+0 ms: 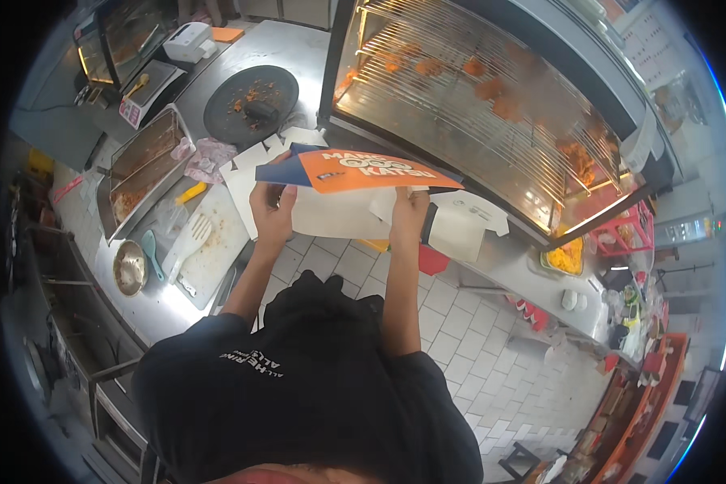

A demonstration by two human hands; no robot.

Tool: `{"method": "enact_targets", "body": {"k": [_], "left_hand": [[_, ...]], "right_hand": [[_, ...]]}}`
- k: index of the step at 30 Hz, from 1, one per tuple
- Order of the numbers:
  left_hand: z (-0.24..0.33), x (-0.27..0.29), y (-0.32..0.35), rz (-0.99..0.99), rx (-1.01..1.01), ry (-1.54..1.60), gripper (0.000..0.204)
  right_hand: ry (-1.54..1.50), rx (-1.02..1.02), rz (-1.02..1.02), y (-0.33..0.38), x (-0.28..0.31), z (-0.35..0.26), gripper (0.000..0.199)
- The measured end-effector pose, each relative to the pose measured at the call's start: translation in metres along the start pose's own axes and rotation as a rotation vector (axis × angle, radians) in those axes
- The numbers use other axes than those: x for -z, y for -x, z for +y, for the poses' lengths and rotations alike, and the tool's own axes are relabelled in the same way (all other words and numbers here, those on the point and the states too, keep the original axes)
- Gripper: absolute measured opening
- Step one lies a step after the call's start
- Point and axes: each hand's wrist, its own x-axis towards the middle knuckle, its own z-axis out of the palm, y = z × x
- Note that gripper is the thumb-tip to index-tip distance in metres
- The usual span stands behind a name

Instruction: The person folds paper food boxes, adds packaged rice, and scoops cooked egg into each box. They then take fried chicken from a warmer, slice it on a cutting board using a knife, place the sliced chicken into the food boxes, and check a receipt.

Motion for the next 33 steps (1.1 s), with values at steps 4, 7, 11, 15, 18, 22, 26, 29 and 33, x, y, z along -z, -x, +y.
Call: {"method": "enact_targets", "body": {"k": [4,7,11,15,18,22,26,29,33], "left_hand": [[-0.003,-0.001,0.002,-0.047,-0.180,-0.050,0.045],[0.000,-0.006,0.007,-0.076,-0.192,-0.068,0.051],[0.003,-0.024,0.013,0.050,-0.116,0.026,0.049],[-0.002,-0.024,0.012,0.071,0.166,0.122,0.045],[-0.013,-0.027,0.014,0.005,-0.036,0.015,0.045],[-0.021,-0.039,0.029,-0.133,-0.255,-0.127,0.044],[-0.020,-0.063,0.046,-0.201,-0.247,-0.137,0.048],[-0.015,-0.090,0.065,-0.243,-0.071,-0.066,0.053],[-0.018,-0.124,0.081,-0.182,-0.093,0.179,0.053]], "right_hand": [[-0.312,-0.221,0.164,-0.002,0.002,0.001,0.021],[-0.276,-0.185,0.163,0.008,-0.008,-0.010,0.025],[-0.749,-0.240,0.058,0.030,-0.030,-0.024,0.039],[-0.273,-0.153,-0.179,0.028,-0.003,-0.021,0.044],[-0.055,-0.292,-0.010,0.015,0.017,-0.008,0.041],[-0.343,-0.070,0.308,0.013,0.046,0.005,0.030],[-0.358,-0.036,0.368,0.028,0.073,0.009,0.036],[-0.150,-0.030,0.300,0.050,0.081,0.011,0.040],[-0.473,-0.135,0.227,0.073,0.127,0.008,0.030]]}}
